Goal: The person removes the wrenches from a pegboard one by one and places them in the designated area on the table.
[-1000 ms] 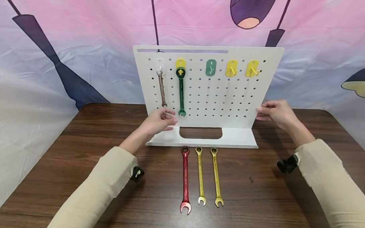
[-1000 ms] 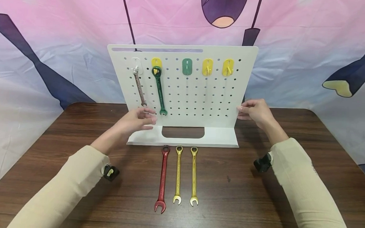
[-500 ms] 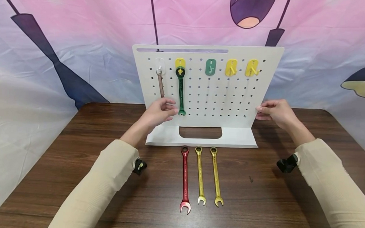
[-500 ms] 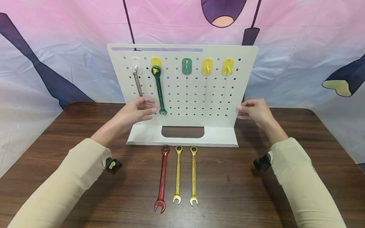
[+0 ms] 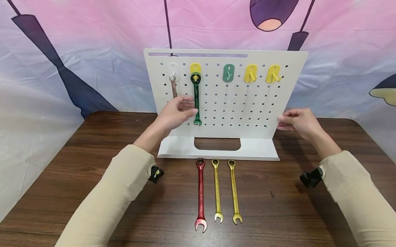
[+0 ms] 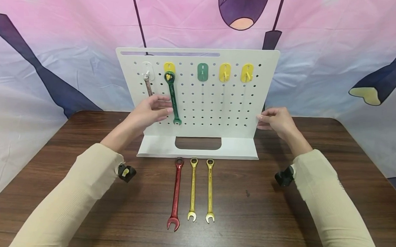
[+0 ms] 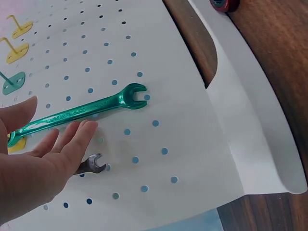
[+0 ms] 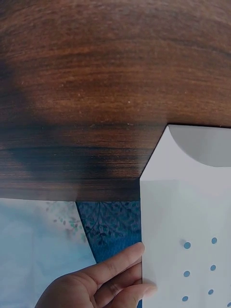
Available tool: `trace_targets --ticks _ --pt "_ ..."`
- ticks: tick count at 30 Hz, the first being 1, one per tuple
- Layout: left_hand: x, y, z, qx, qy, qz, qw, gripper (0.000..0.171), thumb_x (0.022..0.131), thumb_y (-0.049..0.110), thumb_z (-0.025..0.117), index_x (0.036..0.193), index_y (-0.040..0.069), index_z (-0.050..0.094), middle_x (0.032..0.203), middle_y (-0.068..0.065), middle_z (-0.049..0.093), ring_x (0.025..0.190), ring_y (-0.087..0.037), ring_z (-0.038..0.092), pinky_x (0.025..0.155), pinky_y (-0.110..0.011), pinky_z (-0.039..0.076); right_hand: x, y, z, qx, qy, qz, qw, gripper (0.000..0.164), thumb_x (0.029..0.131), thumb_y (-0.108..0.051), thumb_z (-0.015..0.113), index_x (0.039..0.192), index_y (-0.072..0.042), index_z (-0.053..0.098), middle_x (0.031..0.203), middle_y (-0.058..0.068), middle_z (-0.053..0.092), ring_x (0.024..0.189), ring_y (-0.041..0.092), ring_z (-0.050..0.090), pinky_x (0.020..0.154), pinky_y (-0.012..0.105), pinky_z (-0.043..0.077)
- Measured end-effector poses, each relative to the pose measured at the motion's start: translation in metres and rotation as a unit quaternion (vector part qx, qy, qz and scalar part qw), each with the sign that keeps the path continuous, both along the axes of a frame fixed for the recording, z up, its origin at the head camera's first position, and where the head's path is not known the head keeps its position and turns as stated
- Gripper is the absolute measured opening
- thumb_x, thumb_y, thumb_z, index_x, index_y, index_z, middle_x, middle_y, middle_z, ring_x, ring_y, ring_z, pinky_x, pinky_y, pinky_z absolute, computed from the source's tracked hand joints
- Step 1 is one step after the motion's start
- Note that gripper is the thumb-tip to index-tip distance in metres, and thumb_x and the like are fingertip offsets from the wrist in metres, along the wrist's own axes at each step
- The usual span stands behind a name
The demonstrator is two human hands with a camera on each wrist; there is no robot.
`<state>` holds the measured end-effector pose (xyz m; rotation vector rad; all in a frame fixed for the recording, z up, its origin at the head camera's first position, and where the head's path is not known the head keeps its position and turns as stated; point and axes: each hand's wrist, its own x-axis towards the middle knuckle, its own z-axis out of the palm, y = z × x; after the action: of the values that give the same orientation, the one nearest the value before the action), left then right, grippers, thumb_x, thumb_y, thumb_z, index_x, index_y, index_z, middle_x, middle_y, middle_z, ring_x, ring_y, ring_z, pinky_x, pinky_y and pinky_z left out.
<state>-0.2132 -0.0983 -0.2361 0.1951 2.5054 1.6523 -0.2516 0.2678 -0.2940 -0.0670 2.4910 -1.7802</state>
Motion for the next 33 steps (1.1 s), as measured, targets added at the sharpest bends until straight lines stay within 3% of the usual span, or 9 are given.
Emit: trace_targets --ticks 10,25,33 --pt "-0.0033 0.0011 0.0101 0.011 0.018 0.004 0.9998 0.046 0.092 0.014 0.056 0.134 0.008 0.039 0.13 -0.011 0.047 0.117 -0.022 0.045 0.095 -0.034 0.045 -0.0004 0.0006 -0.001 -0.01 0.003 0.002 1.0 0.021 0.09 -0.007 0.057 0.093 0.013 0.058 0.089 0.007 0.056 0.074 0.017 0.065 0.076 0.035 0.056" --pt "-0.0001 0.0042 0.0065 0.029 0.016 0.009 0.9994 0.043 0.092 0.012 0.056 0.131 0.007 0.041 0.113 -0.016 0.05 0.102 -0.025 0.054 0.085 -0.031 0.052 0.0001 0.0006 -0.0016 -0.009 0.005 0.001 1.0 0.021 0.089 -0.007 0.058 0.094 0.013 0.059 0.091 0.006 0.057 0.075 0.017 0.066 0.079 0.039 0.055" --pt "0.0025 0.0061 0.0062 0.033 0.027 0.005 0.9991 0.028 0.092 0.009 0.054 0.119 0.003 0.045 0.104 -0.016 0.053 0.094 -0.027 0.057 0.08 -0.03 0.055 0.0007 -0.0005 -0.0005 -0.021 0.007 0.0 1.0 0.016 0.089 -0.004 0.057 0.091 0.011 0.06 0.088 0.006 0.057 0.074 0.018 0.066 0.079 0.039 0.055"
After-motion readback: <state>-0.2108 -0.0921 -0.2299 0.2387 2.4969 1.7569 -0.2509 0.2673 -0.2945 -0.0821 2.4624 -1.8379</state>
